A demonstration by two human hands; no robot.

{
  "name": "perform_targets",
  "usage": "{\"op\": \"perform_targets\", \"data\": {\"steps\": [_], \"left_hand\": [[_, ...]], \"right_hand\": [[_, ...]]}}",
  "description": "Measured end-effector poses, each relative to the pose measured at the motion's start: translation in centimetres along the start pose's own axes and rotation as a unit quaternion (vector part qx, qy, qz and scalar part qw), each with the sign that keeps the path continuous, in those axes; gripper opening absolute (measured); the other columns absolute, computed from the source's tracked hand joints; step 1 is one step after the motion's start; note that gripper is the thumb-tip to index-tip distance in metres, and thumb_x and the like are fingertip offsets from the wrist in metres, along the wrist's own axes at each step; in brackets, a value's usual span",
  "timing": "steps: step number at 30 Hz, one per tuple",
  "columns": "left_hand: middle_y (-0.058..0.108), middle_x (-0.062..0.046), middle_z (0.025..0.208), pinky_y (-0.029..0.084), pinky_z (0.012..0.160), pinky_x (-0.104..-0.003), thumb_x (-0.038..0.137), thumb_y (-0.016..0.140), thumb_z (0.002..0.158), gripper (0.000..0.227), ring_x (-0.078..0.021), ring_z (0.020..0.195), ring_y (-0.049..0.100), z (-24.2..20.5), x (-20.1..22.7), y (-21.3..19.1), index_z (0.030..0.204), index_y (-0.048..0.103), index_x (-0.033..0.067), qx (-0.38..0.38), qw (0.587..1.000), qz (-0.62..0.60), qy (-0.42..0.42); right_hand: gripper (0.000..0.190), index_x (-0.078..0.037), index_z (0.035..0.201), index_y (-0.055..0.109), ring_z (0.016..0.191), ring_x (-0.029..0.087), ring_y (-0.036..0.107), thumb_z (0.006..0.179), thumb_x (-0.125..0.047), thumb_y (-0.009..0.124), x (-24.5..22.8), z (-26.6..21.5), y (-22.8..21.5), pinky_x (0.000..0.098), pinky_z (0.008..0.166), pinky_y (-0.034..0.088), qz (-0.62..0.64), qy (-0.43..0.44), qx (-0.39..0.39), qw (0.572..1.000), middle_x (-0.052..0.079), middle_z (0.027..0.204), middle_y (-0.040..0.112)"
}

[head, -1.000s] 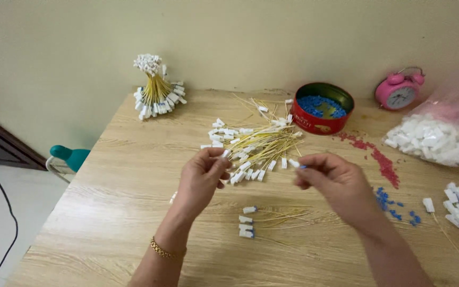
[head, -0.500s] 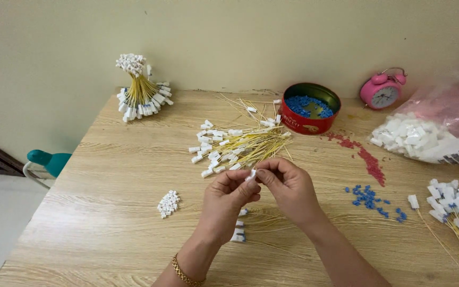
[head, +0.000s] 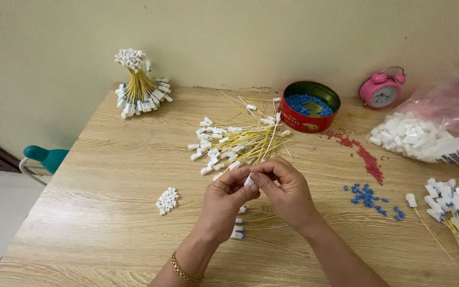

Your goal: Manual assembly of small wire connectors by hand at a workstation.

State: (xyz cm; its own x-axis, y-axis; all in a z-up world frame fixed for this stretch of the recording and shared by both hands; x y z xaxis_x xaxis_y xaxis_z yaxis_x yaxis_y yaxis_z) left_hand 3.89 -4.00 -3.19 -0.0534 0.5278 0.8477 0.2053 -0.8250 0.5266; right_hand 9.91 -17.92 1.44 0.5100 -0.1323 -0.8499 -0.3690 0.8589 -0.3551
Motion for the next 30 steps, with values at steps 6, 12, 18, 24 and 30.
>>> {"op": "perform_targets", "data": {"steps": [6, 12, 18, 24, 30], "left_hand": [[0.074, -0.011, 0.104, 0.062, 0.084, -0.032, 0.0, 0.072, 0.09, 0.03, -0.0168, 0.092, 0.071, -0.2, -0.2, -0.1, 0.12, 0.071, 0.0001, 0.004, 1.0, -0.001, 0.005], [0.075, -0.012, 0.108, 0.062, 0.084, -0.032, 0.001, 0.069, 0.092, 0.028, -0.0173, 0.095, 0.072, 0.2, -0.2, -0.5, 0.12, 0.07, -0.0007, 0.01, 0.999, -0.036, 0.025], [0.076, -0.012, 0.104, 0.064, 0.08, -0.032, 0.0, 0.07, 0.091, 0.029, -0.0174, 0.09, 0.073, 0.5, -0.2, -1.0, 0.12, 0.071, -0.0018, 0.043, 0.999, -0.007, 0.022], [0.076, -0.012, 0.1, 0.065, 0.078, -0.033, -0.001, 0.071, 0.09, 0.026, -0.0173, 0.087, 0.073, 0.7, -0.4, -1.4, 0.116, 0.073, -0.0028, 0.048, 0.996, 0.051, 0.048], [0.078, -0.011, 0.1, 0.066, 0.078, -0.032, -0.003, 0.071, 0.088, 0.029, -0.0163, 0.088, 0.075, 0.4, 0.7, -0.9, 0.117, 0.072, -0.0019, 0.052, 0.992, 0.098, 0.061]], "right_hand": [[0.011, -0.005, 0.103, 0.074, 0.086, 0.01, 0.068, 0.097, -0.014, 0.07, 0.2, -0.2, 0.2, 0.0253, 0.075, 0.059, 0.043, -0.013, 0.006, 0.999, 0.002, 0.097, 0.071], [0.02, -0.003, 0.114, 0.072, 0.095, 0.013, 0.071, 0.096, -0.003, 0.064, -1.0, -0.1, 0.4, 0.0273, 0.081, 0.059, -0.05, -0.069, -0.006, 0.996, 0.004, 0.105, 0.072], [0.027, -0.003, 0.119, 0.069, 0.102, 0.014, 0.069, 0.097, 0.005, 0.056, 0.7, -0.9, 1.8, 0.0281, 0.087, 0.061, 0.028, -0.038, 0.008, 0.999, 0.006, 0.113, 0.069], [0.027, -0.003, 0.121, 0.067, 0.102, 0.013, 0.069, 0.099, 0.006, 0.055, 1.4, -1.3, 2.1, 0.0268, 0.089, 0.06, 0.044, -0.013, 0.012, 0.999, 0.005, 0.113, 0.067], [0.03, -0.001, 0.125, 0.066, 0.103, 0.015, 0.068, 0.1, 0.007, 0.052, -0.1, -1.4, 2.3, 0.0288, 0.092, 0.06, 0.066, 0.014, 0.007, 0.998, 0.007, 0.118, 0.065]]}}
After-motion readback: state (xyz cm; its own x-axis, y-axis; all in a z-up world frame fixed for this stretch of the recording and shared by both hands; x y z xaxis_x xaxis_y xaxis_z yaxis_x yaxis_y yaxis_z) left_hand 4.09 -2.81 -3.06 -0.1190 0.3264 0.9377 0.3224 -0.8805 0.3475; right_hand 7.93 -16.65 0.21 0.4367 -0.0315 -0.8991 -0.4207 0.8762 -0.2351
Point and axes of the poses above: each hand's wrist, its own z-axis towards the middle knuckle, its own y-axis out of the palm, x = y × z, the point moved 3 cm from there along z, towards the middle knuckle
